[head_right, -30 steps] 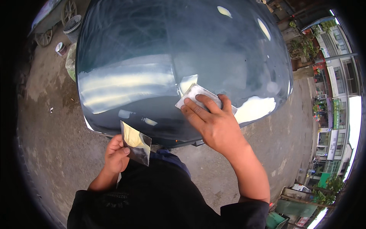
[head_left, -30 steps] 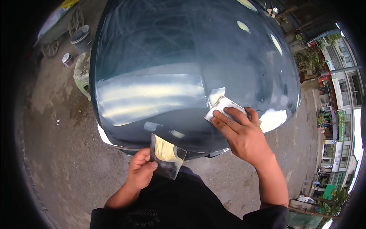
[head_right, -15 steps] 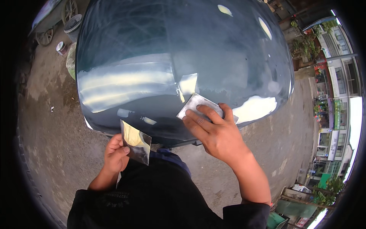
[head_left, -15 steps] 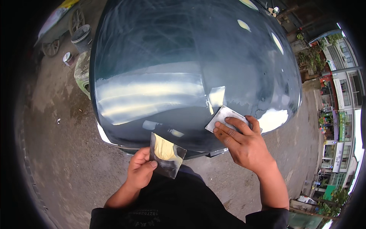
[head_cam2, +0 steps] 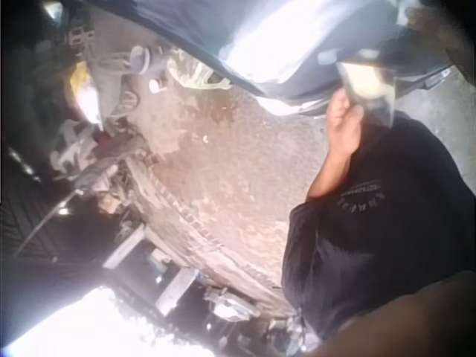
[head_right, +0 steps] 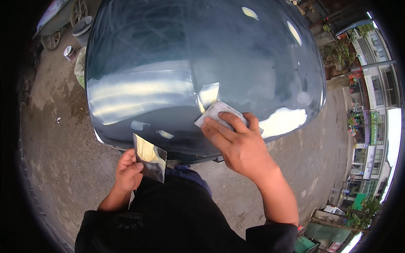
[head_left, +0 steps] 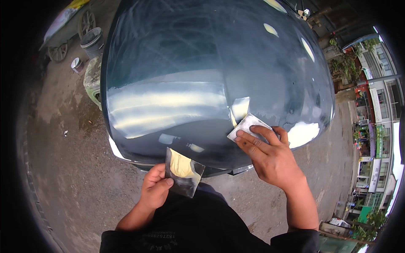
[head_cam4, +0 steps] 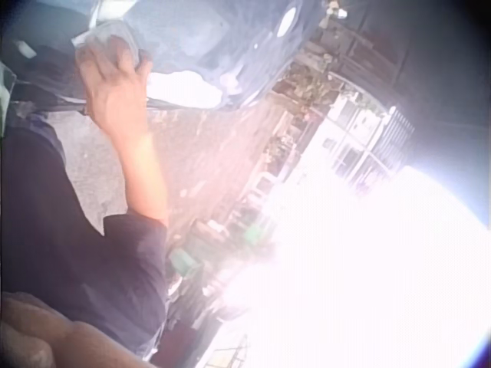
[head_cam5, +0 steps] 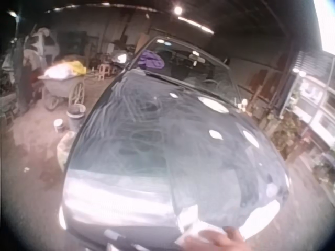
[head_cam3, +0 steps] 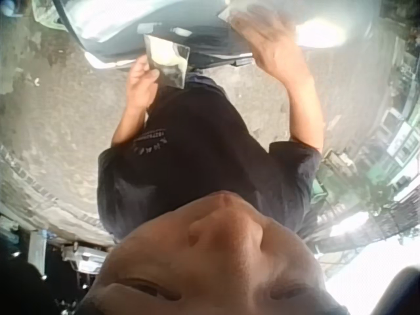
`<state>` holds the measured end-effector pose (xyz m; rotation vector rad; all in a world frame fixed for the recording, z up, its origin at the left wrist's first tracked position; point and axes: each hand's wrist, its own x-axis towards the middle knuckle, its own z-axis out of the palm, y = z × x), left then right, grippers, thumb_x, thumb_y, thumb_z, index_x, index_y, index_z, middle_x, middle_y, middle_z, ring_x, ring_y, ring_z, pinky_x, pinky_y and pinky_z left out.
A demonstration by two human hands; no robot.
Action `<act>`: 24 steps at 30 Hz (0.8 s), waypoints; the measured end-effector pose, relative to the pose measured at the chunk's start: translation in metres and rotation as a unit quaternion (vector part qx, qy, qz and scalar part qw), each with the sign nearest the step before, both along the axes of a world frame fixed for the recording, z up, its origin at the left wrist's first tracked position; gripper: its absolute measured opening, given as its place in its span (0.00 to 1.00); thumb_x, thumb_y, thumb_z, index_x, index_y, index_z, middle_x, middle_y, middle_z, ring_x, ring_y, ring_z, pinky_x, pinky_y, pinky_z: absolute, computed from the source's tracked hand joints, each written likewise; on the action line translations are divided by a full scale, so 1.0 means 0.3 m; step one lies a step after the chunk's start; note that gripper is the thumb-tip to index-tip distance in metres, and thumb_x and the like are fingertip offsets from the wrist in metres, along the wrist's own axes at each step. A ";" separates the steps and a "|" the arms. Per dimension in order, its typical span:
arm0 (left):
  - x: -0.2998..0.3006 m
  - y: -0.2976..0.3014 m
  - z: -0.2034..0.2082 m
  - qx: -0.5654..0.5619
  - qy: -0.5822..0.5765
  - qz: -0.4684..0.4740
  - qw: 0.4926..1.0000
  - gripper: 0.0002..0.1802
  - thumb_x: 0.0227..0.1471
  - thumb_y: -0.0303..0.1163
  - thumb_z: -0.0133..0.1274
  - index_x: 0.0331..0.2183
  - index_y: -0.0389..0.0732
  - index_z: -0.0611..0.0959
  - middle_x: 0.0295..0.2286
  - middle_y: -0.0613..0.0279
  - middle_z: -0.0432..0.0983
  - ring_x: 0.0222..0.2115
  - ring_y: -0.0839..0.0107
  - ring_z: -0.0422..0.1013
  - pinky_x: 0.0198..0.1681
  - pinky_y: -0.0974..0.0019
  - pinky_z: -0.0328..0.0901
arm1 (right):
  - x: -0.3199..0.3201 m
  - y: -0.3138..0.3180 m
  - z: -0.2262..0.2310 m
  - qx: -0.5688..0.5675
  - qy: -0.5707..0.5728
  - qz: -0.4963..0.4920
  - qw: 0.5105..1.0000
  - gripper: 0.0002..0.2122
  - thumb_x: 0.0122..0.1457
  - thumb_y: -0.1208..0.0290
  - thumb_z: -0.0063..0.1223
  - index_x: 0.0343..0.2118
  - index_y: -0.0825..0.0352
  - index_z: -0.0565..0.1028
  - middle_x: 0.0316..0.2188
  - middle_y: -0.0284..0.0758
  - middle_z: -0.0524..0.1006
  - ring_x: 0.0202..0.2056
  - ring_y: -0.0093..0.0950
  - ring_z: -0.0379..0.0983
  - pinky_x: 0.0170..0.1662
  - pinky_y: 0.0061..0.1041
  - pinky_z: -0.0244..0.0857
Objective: The person uses a small metal spreader to apply a yellowish body filler onto the hood of a dark-colored car. They repeatedly scoop filler from a larger metal palette and smooth it over several areas on the hood surface.
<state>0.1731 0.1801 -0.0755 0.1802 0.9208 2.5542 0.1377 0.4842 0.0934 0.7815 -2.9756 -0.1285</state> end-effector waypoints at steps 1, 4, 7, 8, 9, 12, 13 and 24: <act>0.003 -0.002 0.001 -0.008 -0.003 0.003 1.000 0.25 0.58 0.16 0.46 0.57 0.26 0.71 0.53 0.46 0.77 0.55 0.61 0.73 0.62 0.57 0.64 | -0.009 0.000 0.013 -0.010 0.001 -0.024 1.000 0.23 0.51 0.80 0.58 0.53 0.61 0.80 0.58 0.27 0.78 0.57 0.34 0.71 0.56 0.42 0.60; -0.004 0.006 0.014 0.002 0.000 -0.005 1.000 0.24 0.58 0.16 0.46 0.57 0.26 0.71 0.53 0.46 0.77 0.55 0.62 0.73 0.62 0.57 0.64 | -0.102 -0.002 0.028 -0.065 0.010 -0.088 0.994 0.24 0.54 0.79 0.56 0.56 0.63 0.76 0.56 0.32 0.78 0.58 0.37 0.70 0.52 0.42 0.61; -0.011 0.014 0.014 0.011 0.007 -0.015 1.000 0.24 0.59 0.16 0.47 0.57 0.26 0.71 0.53 0.47 0.77 0.55 0.62 0.73 0.61 0.58 0.64 | -0.148 -0.025 0.021 -0.093 -0.002 -0.108 0.990 0.24 0.56 0.79 0.55 0.58 0.65 0.74 0.55 0.34 0.79 0.57 0.40 0.69 0.50 0.44 0.61; -0.011 0.014 0.012 0.010 0.009 -0.017 1.000 0.24 0.59 0.17 0.47 0.57 0.26 0.71 0.53 0.47 0.77 0.55 0.63 0.73 0.61 0.59 0.64 | -0.144 -0.039 0.011 -0.094 -0.004 -0.107 0.990 0.24 0.56 0.79 0.55 0.58 0.65 0.74 0.55 0.34 0.79 0.57 0.39 0.69 0.50 0.44 0.61; -0.012 0.015 0.012 0.010 0.011 -0.018 1.000 0.24 0.59 0.16 0.47 0.57 0.26 0.71 0.53 0.47 0.77 0.54 0.63 0.73 0.61 0.59 0.64 | -0.135 -0.047 0.004 -0.094 -0.006 -0.107 0.990 0.24 0.55 0.79 0.55 0.58 0.65 0.74 0.55 0.34 0.79 0.57 0.39 0.70 0.50 0.43 0.61; -0.007 0.006 0.004 0.000 0.010 -0.010 1.000 0.25 0.58 0.16 0.46 0.58 0.26 0.70 0.53 0.47 0.77 0.54 0.63 0.73 0.61 0.59 0.64 | -0.050 -0.078 -0.006 -0.053 -0.035 -0.102 0.993 0.24 0.54 0.80 0.55 0.57 0.64 0.75 0.55 0.33 0.79 0.56 0.38 0.70 0.49 0.41 0.62; -0.008 0.006 -0.002 -0.007 0.007 -0.008 1.000 0.25 0.58 0.15 0.45 0.58 0.26 0.70 0.53 0.47 0.77 0.54 0.63 0.73 0.61 0.59 0.64 | -0.020 -0.077 -0.012 -0.048 -0.025 -0.094 0.994 0.23 0.54 0.80 0.54 0.56 0.64 0.76 0.55 0.32 0.79 0.55 0.37 0.71 0.48 0.42 0.62; -0.021 0.012 0.018 0.007 -0.007 -0.023 1.000 0.25 0.57 0.14 0.44 0.57 0.26 0.71 0.51 0.48 0.78 0.53 0.64 0.74 0.60 0.61 0.65 | -0.109 -0.014 0.061 -0.127 -0.043 -0.192 0.972 0.25 0.57 0.76 0.55 0.60 0.65 0.71 0.52 0.40 0.79 0.58 0.42 0.70 0.55 0.45 0.62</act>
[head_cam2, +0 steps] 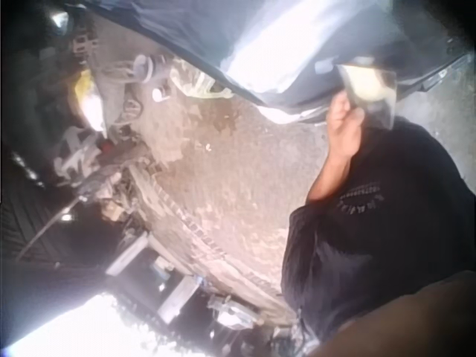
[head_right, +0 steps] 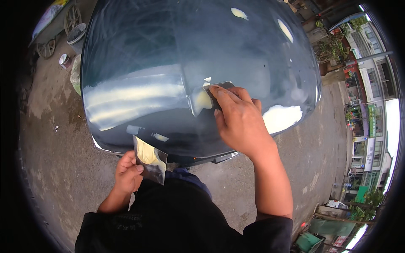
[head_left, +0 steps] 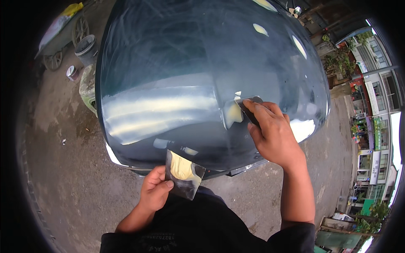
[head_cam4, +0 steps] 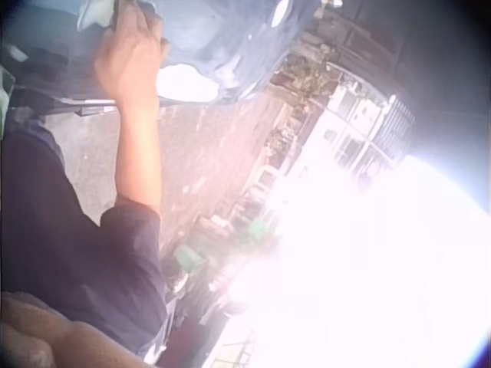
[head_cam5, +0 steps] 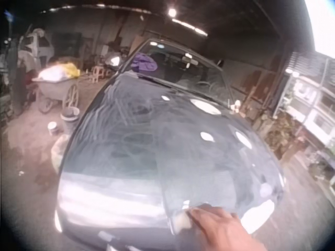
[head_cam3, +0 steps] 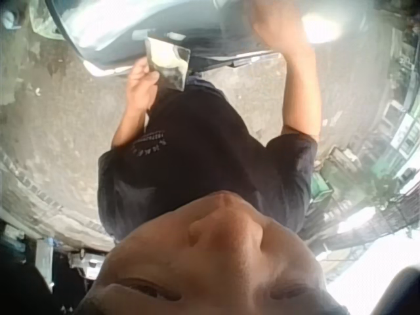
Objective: The person uses a small metal spreader to apply a yellowish body filler onto the hood of a dark-colored car. They repeatedly scoop filler from a larger metal palette and smooth it over several areas on the hood surface.
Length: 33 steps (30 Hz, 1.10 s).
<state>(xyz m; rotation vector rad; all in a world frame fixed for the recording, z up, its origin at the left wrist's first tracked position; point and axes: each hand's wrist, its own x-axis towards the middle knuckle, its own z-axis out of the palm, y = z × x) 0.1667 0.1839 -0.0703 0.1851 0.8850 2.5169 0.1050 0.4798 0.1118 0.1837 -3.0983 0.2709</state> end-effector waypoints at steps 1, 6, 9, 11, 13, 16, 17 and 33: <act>0.004 0.000 0.001 -0.002 -0.003 0.000 1.000 0.24 0.57 0.14 0.45 0.57 0.27 0.71 0.51 0.48 0.78 0.53 0.64 0.75 0.59 0.61 0.65 | -0.025 -0.004 -0.001 -0.003 0.000 -0.009 1.000 0.25 0.57 0.77 0.55 0.60 0.65 0.72 0.52 0.40 0.79 0.57 0.42 0.70 0.55 0.45 0.62; 0.006 0.001 -0.008 -0.008 -0.002 0.004 1.000 0.24 0.57 0.14 0.45 0.56 0.26 0.71 0.50 0.48 0.79 0.53 0.64 0.75 0.59 0.61 0.65 | -0.068 -0.033 -0.006 0.000 -0.024 -0.029 0.999 0.24 0.56 0.78 0.55 0.59 0.64 0.73 0.52 0.40 0.79 0.57 0.41 0.70 0.53 0.46 0.63; 0.009 -0.004 -0.011 -0.014 -0.003 0.003 1.000 0.25 0.56 0.15 0.46 0.56 0.26 0.71 0.51 0.46 0.78 0.53 0.63 0.74 0.60 0.59 0.64 | -0.001 -0.044 -0.030 0.010 -0.023 -0.003 1.000 0.26 0.55 0.78 0.55 0.59 0.65 0.72 0.53 0.39 0.79 0.57 0.42 0.70 0.51 0.46 0.63; 0.008 -0.005 -0.022 -0.030 -0.003 0.000 1.000 0.26 0.54 0.17 0.47 0.56 0.26 0.71 0.52 0.44 0.76 0.55 0.60 0.73 0.61 0.56 0.64 | 0.059 -0.046 -0.057 0.015 -0.021 0.006 1.000 0.27 0.53 0.79 0.56 0.59 0.65 0.72 0.54 0.38 0.79 0.57 0.41 0.70 0.51 0.45 0.64; 0.002 0.001 -0.016 -0.031 -0.001 0.000 1.000 0.26 0.54 0.17 0.47 0.56 0.26 0.71 0.52 0.44 0.76 0.55 0.59 0.73 0.62 0.56 0.64 | 0.121 -0.050 -0.078 0.016 -0.012 0.012 1.000 0.27 0.53 0.79 0.57 0.59 0.65 0.72 0.54 0.37 0.79 0.57 0.40 0.69 0.51 0.44 0.64; -0.002 0.004 -0.020 -0.029 -0.004 -0.006 1.000 0.26 0.54 0.17 0.47 0.56 0.26 0.71 0.52 0.44 0.76 0.55 0.59 0.73 0.62 0.56 0.64 | 0.170 -0.037 -0.057 0.021 -0.032 0.002 0.999 0.28 0.53 0.78 0.57 0.60 0.65 0.72 0.55 0.37 0.78 0.58 0.39 0.69 0.52 0.42 0.63; -0.003 0.001 -0.022 -0.029 -0.005 -0.007 1.000 0.26 0.55 0.17 0.47 0.56 0.27 0.71 0.52 0.44 0.76 0.55 0.59 0.73 0.62 0.56 0.64 | 0.173 -0.034 -0.040 0.017 -0.038 -0.003 0.999 0.28 0.53 0.78 0.57 0.60 0.66 0.72 0.55 0.37 0.78 0.57 0.38 0.69 0.52 0.42 0.63; -0.012 0.028 0.016 -0.021 -0.006 -0.006 1.000 0.26 0.55 0.17 0.46 0.57 0.27 0.70 0.52 0.44 0.77 0.54 0.59 0.74 0.61 0.54 0.65 | 0.200 -0.011 -0.092 0.004 -0.019 -0.030 0.999 0.27 0.53 0.78 0.57 0.60 0.65 0.72 0.57 0.35 0.77 0.58 0.39 0.69 0.51 0.42 0.63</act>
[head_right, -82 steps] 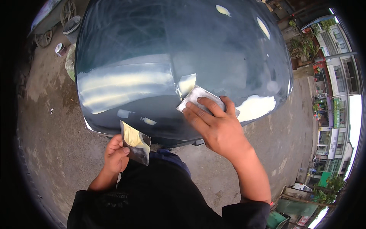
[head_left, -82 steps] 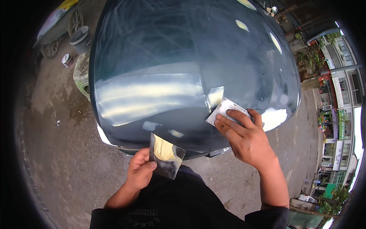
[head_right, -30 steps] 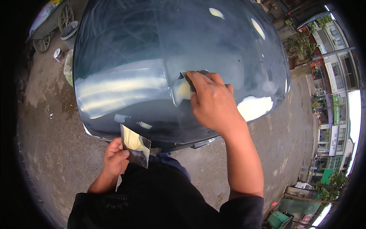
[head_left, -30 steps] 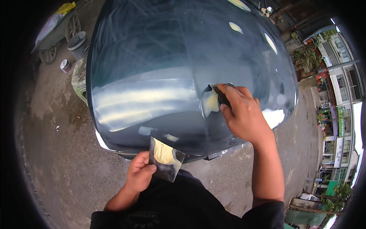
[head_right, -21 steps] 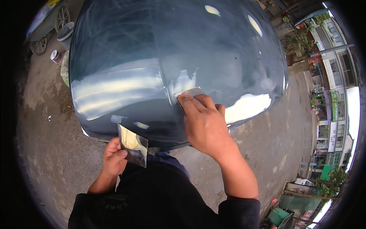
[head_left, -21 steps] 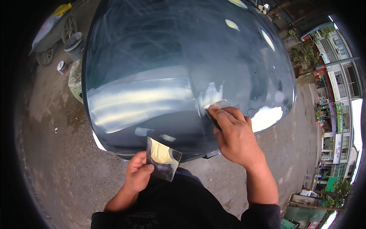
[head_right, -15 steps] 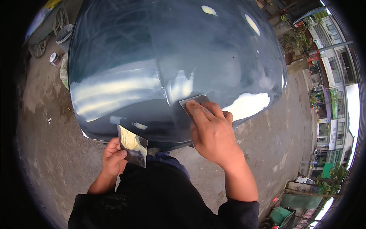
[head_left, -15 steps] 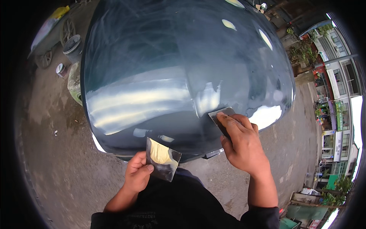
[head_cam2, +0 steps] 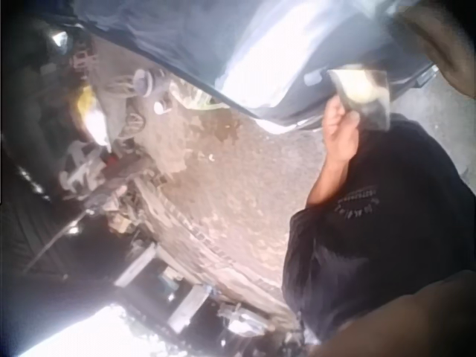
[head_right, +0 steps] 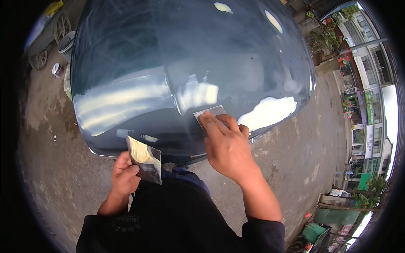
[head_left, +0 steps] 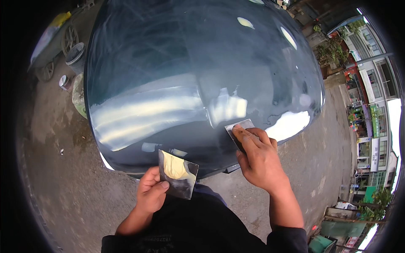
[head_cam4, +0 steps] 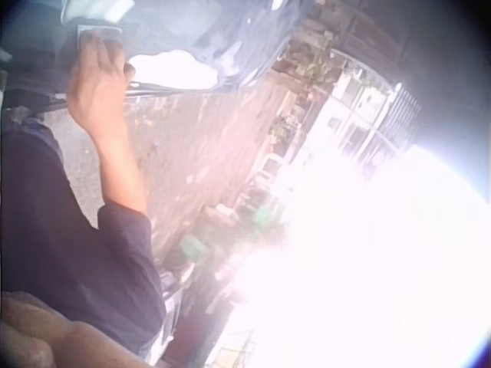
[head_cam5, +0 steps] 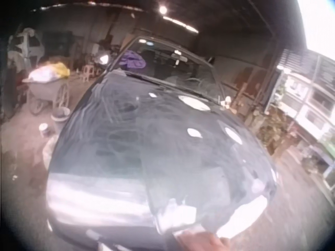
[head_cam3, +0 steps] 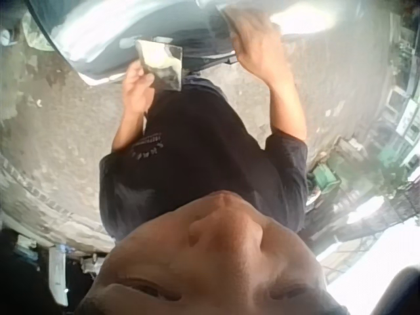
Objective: The person uses a small metal spreader to apply a yellowish body filler onto the hood of a dark-colored car. They repeatedly scoop filler from a larger metal palette and smooth it over several areas on the hood surface.
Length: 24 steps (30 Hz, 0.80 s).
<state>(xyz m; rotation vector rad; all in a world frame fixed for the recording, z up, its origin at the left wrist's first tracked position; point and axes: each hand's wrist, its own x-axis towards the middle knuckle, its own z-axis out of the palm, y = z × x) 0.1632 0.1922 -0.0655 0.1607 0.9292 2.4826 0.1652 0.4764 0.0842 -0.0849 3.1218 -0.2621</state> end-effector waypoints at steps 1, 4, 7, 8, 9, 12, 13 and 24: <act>0.002 0.002 -0.001 0.005 -0.002 -0.003 1.000 0.27 0.55 0.16 0.46 0.57 0.27 0.70 0.52 0.44 0.77 0.54 0.59 0.74 0.61 0.54 0.65 | 0.001 0.000 0.029 -0.018 -0.018 -0.015 1.000 0.27 0.53 0.78 0.57 0.60 0.66 0.72 0.56 0.36 0.77 0.58 0.40 0.69 0.52 0.42 0.63; 0.000 0.001 0.000 0.003 -0.002 -0.003 1.000 0.27 0.55 0.16 0.46 0.57 0.27 0.70 0.52 0.44 0.76 0.54 0.59 0.74 0.61 0.54 0.65 | -0.076 0.025 0.060 -0.026 0.040 -0.033 0.998 0.27 0.55 0.77 0.57 0.60 0.66 0.71 0.54 0.36 0.78 0.58 0.41 0.69 0.54 0.42 0.62; 0.002 0.005 0.001 0.001 0.000 -0.008 1.000 0.27 0.55 0.16 0.46 0.57 0.27 0.70 0.52 0.44 0.76 0.54 0.59 0.74 0.61 0.54 0.65 | -0.184 0.030 0.060 -0.041 0.046 -0.053 0.997 0.24 0.57 0.75 0.55 0.60 0.65 0.72 0.53 0.39 0.79 0.57 0.44 0.69 0.55 0.44 0.62; 0.003 0.006 0.001 0.003 0.001 -0.012 1.000 0.26 0.55 0.16 0.46 0.57 0.27 0.70 0.52 0.44 0.76 0.54 0.59 0.73 0.61 0.54 0.65 | -0.207 0.025 0.055 -0.045 0.048 -0.059 0.996 0.24 0.58 0.75 0.55 0.59 0.65 0.72 0.53 0.40 0.79 0.57 0.44 0.69 0.55 0.45 0.62; 0.006 0.007 -0.005 0.014 0.002 -0.017 1.000 0.26 0.56 0.16 0.46 0.57 0.27 0.70 0.53 0.44 0.76 0.55 0.59 0.73 0.62 0.55 0.64 | -0.218 0.014 0.050 -0.028 0.053 -0.064 0.996 0.23 0.58 0.75 0.54 0.58 0.64 0.72 0.53 0.40 0.78 0.57 0.44 0.70 0.54 0.45 0.63; 0.010 -0.006 -0.022 0.031 0.007 -0.012 0.999 0.25 0.58 0.14 0.45 0.58 0.26 0.70 0.54 0.44 0.76 0.56 0.60 0.72 0.63 0.56 0.62 | -0.196 -0.058 0.023 -0.012 0.041 -0.047 0.998 0.23 0.57 0.75 0.54 0.58 0.64 0.72 0.54 0.39 0.78 0.57 0.43 0.70 0.52 0.45 0.63; 0.012 -0.014 -0.024 0.028 0.009 -0.002 1.000 0.25 0.58 0.14 0.45 0.58 0.26 0.70 0.54 0.44 0.76 0.56 0.60 0.72 0.63 0.56 0.62 | -0.175 -0.072 -0.004 -0.028 0.042 -0.029 0.998 0.24 0.56 0.76 0.55 0.59 0.65 0.72 0.55 0.38 0.78 0.57 0.41 0.69 0.51 0.44 0.63; 0.004 -0.014 -0.014 0.031 0.016 -0.002 0.999 0.25 0.58 0.13 0.44 0.58 0.26 0.70 0.53 0.45 0.76 0.56 0.61 0.72 0.62 0.57 0.63 | -0.137 -0.049 0.042 -0.011 0.089 0.003 0.996 0.24 0.55 0.79 0.55 0.57 0.64 0.73 0.57 0.37 0.77 0.56 0.41 0.69 0.47 0.45 0.62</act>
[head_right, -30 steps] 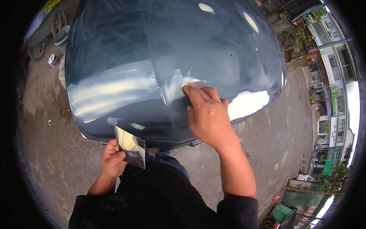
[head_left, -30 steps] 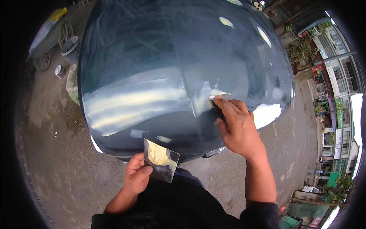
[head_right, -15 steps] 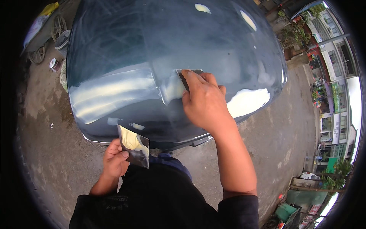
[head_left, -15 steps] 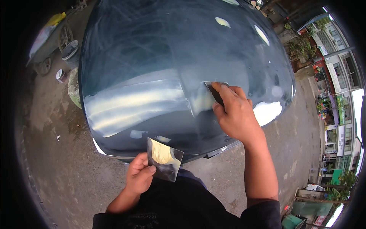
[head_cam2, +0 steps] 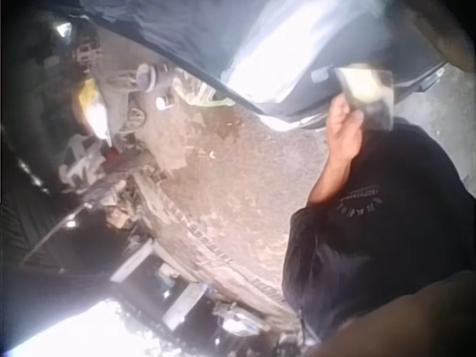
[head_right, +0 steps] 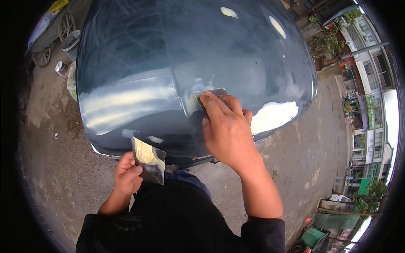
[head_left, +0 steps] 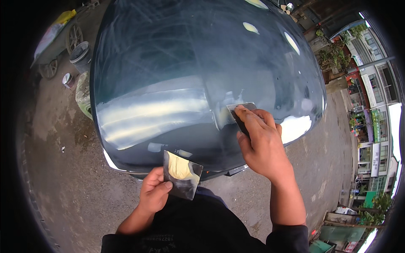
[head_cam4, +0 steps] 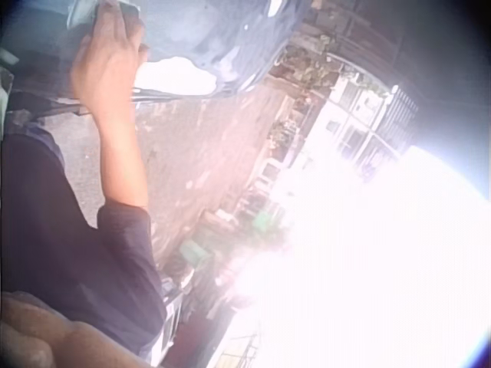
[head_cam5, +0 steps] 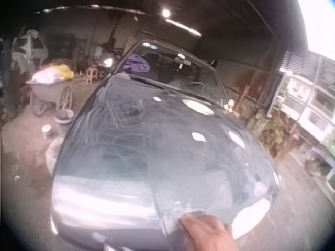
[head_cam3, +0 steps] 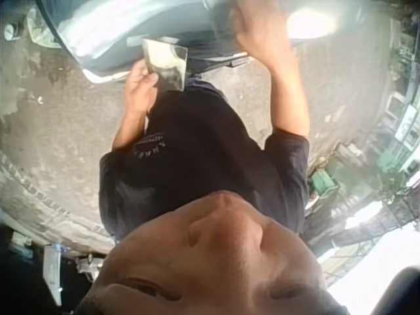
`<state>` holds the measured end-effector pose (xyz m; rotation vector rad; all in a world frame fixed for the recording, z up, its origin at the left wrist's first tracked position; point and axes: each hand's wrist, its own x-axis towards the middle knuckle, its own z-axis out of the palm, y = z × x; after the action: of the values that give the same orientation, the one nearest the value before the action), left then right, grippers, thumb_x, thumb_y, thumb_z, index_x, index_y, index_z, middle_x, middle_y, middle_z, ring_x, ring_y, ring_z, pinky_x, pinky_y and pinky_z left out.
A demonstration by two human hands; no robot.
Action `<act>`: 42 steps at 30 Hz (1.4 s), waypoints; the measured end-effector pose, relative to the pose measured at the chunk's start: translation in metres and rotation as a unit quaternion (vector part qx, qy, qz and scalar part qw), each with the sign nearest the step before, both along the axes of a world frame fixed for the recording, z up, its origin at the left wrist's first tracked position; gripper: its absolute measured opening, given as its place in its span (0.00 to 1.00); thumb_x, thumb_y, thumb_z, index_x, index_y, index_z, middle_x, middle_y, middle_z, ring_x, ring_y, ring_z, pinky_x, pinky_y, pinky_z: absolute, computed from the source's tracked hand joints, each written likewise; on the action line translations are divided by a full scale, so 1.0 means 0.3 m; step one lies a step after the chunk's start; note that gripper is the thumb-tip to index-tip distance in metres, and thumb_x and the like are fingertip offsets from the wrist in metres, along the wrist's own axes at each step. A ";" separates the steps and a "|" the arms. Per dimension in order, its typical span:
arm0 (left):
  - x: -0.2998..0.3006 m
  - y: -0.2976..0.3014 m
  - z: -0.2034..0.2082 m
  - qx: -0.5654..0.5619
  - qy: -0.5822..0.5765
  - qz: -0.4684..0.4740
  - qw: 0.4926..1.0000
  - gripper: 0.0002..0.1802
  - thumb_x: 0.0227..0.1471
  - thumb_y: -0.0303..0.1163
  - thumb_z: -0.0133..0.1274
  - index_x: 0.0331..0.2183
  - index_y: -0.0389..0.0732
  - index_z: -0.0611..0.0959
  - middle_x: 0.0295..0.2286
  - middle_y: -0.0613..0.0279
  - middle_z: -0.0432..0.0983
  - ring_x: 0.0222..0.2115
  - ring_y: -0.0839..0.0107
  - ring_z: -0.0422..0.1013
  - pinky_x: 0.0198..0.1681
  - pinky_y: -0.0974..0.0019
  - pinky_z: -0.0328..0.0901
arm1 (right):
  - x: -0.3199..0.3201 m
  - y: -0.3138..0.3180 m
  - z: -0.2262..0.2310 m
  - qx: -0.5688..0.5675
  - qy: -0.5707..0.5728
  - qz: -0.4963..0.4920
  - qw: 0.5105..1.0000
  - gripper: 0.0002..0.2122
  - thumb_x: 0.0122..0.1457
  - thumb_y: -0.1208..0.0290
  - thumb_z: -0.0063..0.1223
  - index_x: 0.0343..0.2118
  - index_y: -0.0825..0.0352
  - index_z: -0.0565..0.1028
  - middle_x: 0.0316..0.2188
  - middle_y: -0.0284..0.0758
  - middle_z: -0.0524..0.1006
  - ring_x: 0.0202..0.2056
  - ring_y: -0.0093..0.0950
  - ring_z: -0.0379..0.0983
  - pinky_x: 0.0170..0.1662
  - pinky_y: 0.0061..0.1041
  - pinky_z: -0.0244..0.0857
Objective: The person uses a small metal spreader to apply a yellowish body filler onto the hood of a dark-colored car. They repeatedly scoop filler from a larger metal palette and smooth it over several areas on the hood surface.
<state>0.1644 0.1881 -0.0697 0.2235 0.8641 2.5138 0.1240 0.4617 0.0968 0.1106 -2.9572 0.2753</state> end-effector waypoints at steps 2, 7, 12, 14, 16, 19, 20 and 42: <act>0.000 -0.005 -0.014 0.008 0.005 -0.016 1.000 0.25 0.58 0.14 0.44 0.58 0.26 0.70 0.53 0.45 0.76 0.56 0.61 0.73 0.62 0.57 0.63 | -0.056 -0.016 0.008 -0.019 -0.033 -0.019 0.999 0.24 0.56 0.77 0.55 0.59 0.65 0.73 0.57 0.37 0.77 0.58 0.41 0.68 0.56 0.43 0.60; -0.002 -0.013 -0.003 -0.004 0.002 0.004 1.000 0.25 0.58 0.14 0.44 0.58 0.26 0.70 0.53 0.45 0.76 0.55 0.61 0.73 0.61 0.58 0.64 | -0.033 -0.055 -0.046 -0.003 -0.041 0.018 0.999 0.24 0.56 0.77 0.55 0.59 0.63 0.73 0.58 0.35 0.77 0.58 0.40 0.69 0.54 0.44 0.61; -0.002 -0.017 0.004 -0.017 -0.004 0.008 1.000 0.26 0.57 0.15 0.45 0.58 0.26 0.70 0.53 0.44 0.76 0.55 0.61 0.73 0.62 0.57 0.64 | 0.096 -0.045 -0.078 0.042 -0.051 0.056 0.996 0.25 0.55 0.78 0.56 0.59 0.64 0.74 0.59 0.35 0.76 0.59 0.37 0.68 0.52 0.43 0.61; -0.004 -0.016 0.001 -0.029 -0.010 0.009 0.999 0.26 0.56 0.17 0.46 0.57 0.27 0.70 0.53 0.44 0.76 0.55 0.60 0.73 0.61 0.55 0.65 | 0.118 -0.032 -0.046 0.051 -0.071 0.047 0.995 0.25 0.55 0.78 0.56 0.59 0.65 0.73 0.60 0.35 0.75 0.59 0.37 0.67 0.52 0.42 0.61; -0.006 -0.013 0.005 -0.028 -0.009 0.011 1.000 0.26 0.56 0.17 0.46 0.57 0.27 0.70 0.53 0.44 0.76 0.55 0.60 0.73 0.61 0.55 0.65 | 0.123 -0.016 -0.010 0.026 -0.079 0.025 0.996 0.25 0.55 0.78 0.56 0.59 0.65 0.73 0.59 0.36 0.76 0.59 0.38 0.68 0.53 0.42 0.61; 0.001 -0.012 0.007 -0.034 -0.010 0.015 0.999 0.26 0.56 0.17 0.47 0.57 0.27 0.71 0.53 0.44 0.76 0.55 0.59 0.73 0.61 0.55 0.65 | 0.014 0.036 -0.003 -0.014 -0.032 -0.039 0.999 0.25 0.56 0.77 0.56 0.60 0.65 0.72 0.58 0.37 0.76 0.60 0.40 0.68 0.55 0.43 0.61; -0.001 -0.007 0.009 -0.035 -0.010 0.011 0.999 0.26 0.56 0.18 0.47 0.57 0.27 0.71 0.53 0.44 0.76 0.54 0.59 0.73 0.61 0.55 0.65 | -0.017 0.046 0.003 -0.017 -0.033 -0.047 0.998 0.25 0.56 0.76 0.56 0.60 0.64 0.72 0.58 0.37 0.77 0.60 0.41 0.68 0.55 0.43 0.61; -0.015 0.017 0.025 -0.028 0.005 -0.004 1.000 0.26 0.56 0.17 0.47 0.58 0.28 0.70 0.53 0.45 0.75 0.55 0.59 0.72 0.62 0.55 0.63 | -0.016 0.099 -0.034 -0.045 -0.010 -0.108 0.993 0.24 0.58 0.75 0.55 0.59 0.64 0.72 0.57 0.39 0.76 0.59 0.42 0.68 0.54 0.45 0.63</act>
<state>0.1599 0.1931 -0.0621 0.2208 0.9348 2.4795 0.1191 0.4915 0.0867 -0.2234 -2.9358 0.3806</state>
